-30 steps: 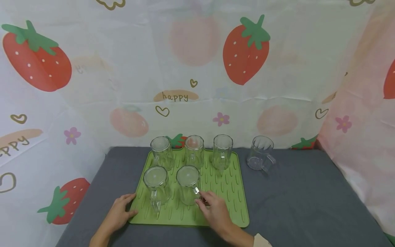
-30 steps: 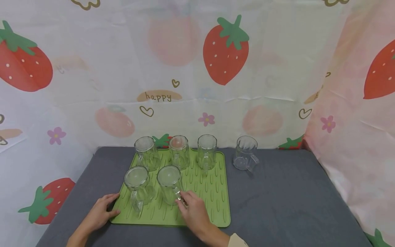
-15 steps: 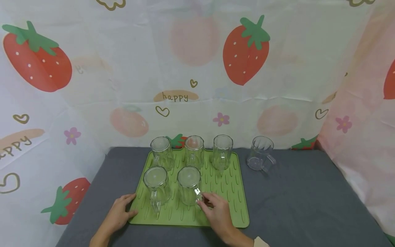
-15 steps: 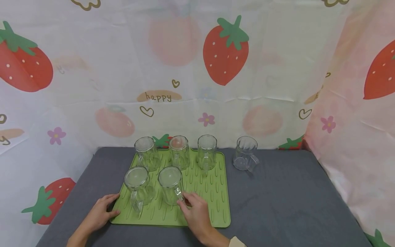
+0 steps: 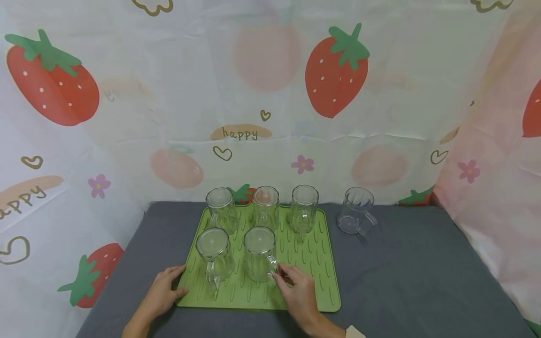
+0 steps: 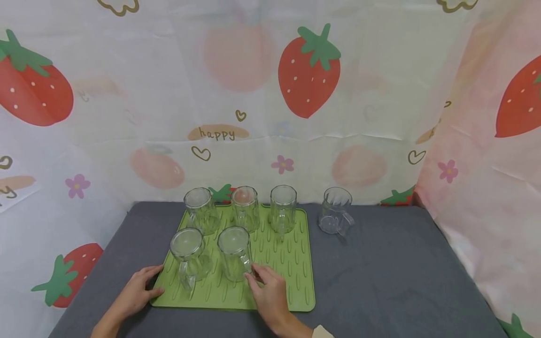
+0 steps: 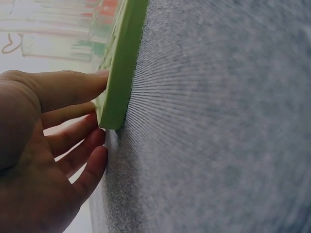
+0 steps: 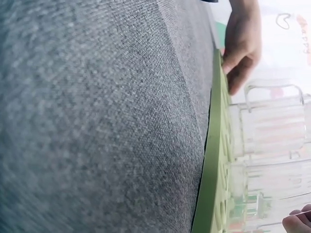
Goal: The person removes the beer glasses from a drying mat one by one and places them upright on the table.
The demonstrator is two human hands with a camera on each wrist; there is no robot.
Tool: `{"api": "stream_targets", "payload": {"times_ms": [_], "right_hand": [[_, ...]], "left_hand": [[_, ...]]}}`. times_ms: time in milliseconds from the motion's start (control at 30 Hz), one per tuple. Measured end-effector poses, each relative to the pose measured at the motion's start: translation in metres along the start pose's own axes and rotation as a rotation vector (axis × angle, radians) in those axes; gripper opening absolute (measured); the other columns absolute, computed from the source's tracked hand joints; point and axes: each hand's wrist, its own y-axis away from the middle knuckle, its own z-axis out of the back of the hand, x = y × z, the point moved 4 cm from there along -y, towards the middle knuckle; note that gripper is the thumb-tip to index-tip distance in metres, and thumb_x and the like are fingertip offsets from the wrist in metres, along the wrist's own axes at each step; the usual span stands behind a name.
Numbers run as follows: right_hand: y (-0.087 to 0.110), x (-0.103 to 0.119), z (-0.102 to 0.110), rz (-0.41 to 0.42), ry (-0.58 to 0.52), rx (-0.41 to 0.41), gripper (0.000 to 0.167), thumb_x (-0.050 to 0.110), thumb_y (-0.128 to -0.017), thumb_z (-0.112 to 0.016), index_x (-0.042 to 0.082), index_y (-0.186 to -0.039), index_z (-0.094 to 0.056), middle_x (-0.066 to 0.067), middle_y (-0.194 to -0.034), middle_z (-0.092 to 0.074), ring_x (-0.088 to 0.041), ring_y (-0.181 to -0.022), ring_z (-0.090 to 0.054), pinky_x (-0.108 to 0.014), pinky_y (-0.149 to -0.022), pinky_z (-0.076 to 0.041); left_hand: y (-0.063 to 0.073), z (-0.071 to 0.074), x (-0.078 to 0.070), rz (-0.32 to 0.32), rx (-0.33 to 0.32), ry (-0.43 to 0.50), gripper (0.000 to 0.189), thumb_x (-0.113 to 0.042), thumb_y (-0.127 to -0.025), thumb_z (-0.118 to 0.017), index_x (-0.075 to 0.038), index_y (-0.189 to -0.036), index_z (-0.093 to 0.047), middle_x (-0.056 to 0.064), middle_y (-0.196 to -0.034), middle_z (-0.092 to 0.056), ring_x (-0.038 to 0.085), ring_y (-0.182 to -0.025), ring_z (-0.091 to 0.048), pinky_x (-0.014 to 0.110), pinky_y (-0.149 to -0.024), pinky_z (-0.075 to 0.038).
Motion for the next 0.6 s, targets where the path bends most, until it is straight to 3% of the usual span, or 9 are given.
{"api": "stream_targets", "payload": {"times_ms": [167,600], "right_hand": [[-0.001,-0.002,0.002,-0.002,-0.011,0.001,0.02,-0.008,-0.076,-0.076,-0.005,-0.095,-0.073,-0.013,-0.084,-0.073,-0.021,-0.075,-0.073,-0.013,-0.069,-0.056],[-0.007,-0.007,0.013,0.066,0.009,0.005,0.022,-0.014,-0.073,-0.075,-0.006,-0.093,-0.072,-0.012,-0.081,-0.071,-0.02,-0.075,-0.072,-0.013,-0.069,-0.056]], "left_hand": [[0.001,0.002,0.001,-0.011,-0.033,0.0,0.061,-0.01,-0.081,-0.075,0.01,-0.134,-0.051,0.033,-0.132,-0.052,0.052,-0.122,-0.046,0.063,-0.1,-0.041],[-0.003,0.002,0.002,0.001,0.006,-0.014,0.062,-0.014,-0.083,-0.076,0.01,-0.135,-0.051,0.032,-0.129,-0.053,0.051,-0.121,-0.046,0.062,-0.098,-0.041]]}}
